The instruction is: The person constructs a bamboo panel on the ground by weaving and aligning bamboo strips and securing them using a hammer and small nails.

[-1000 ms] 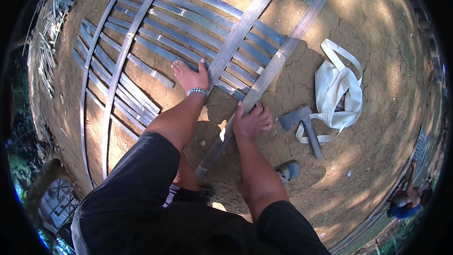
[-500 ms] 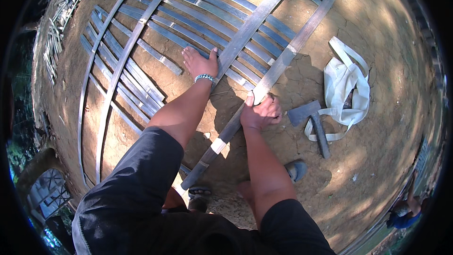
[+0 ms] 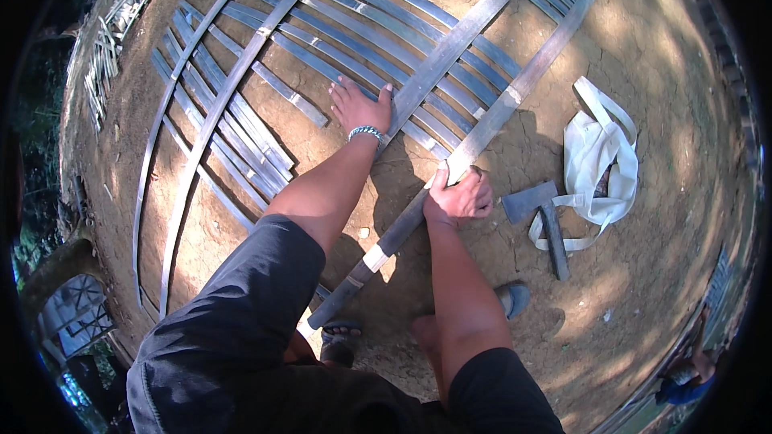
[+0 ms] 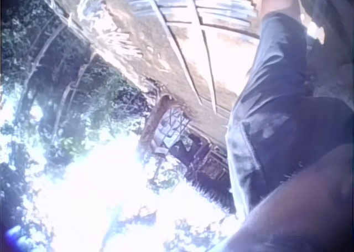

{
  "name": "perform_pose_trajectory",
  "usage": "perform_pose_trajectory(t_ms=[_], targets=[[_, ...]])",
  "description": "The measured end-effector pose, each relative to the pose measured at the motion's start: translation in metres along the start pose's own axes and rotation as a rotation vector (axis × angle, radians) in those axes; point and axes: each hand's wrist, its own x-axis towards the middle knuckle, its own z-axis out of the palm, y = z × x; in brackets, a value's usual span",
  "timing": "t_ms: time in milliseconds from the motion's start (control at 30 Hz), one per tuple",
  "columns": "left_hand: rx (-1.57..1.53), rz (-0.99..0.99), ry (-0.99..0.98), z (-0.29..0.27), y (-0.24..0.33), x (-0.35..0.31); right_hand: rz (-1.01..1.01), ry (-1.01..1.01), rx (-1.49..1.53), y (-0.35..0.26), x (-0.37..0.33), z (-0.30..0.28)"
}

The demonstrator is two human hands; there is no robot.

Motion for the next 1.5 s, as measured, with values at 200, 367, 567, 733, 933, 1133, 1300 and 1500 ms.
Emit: perform_pose_trajectory(t_ms=[200, 367, 567, 733, 933, 1133, 1300, 1500], targets=[[0.039, -0.152, -0.084, -0.019, 0.026, 0.03, 0.034, 0.007, 0.031, -0.001, 0.0, 0.001], [0.04, -0.166, -0.035, -0.009, 0.02, 0.043, 0.03, 0.065, 0.022, 0.001, -0.004, 0.011], [0.024, -0.123, 0.0, 0.001, 0.011, 0.04, 0.014, 0.061, 0.007, 0.002, -0.005, 0.009], [0.046, -0.12, -0.049, -0.008, 0.017, 0.038, 0.005, 0.044, 0.002, 0.003, -0.003, 0.005], [0.121, -0.005, -0.027, -0.003, 0.007, 0.047, 0.058, -0.066, 0.024, -0.007, -0.002, -0.008], [0.15, 0.032, 0.002, 0.004, 0.005, 0.049, 0.036, -0.036, -0.013, -0.002, -0.001, -0.005], [0.146, 0.038, -0.009, 0.004, 0.004, 0.052, 0.062, -0.058, 0.006, -0.005, -0.002, -0.004], [0.119, 0.056, -0.038, -0.001, 0.004, 0.053, 0.036, -0.026, 0.004, -0.005, -0.004, -0.003]])
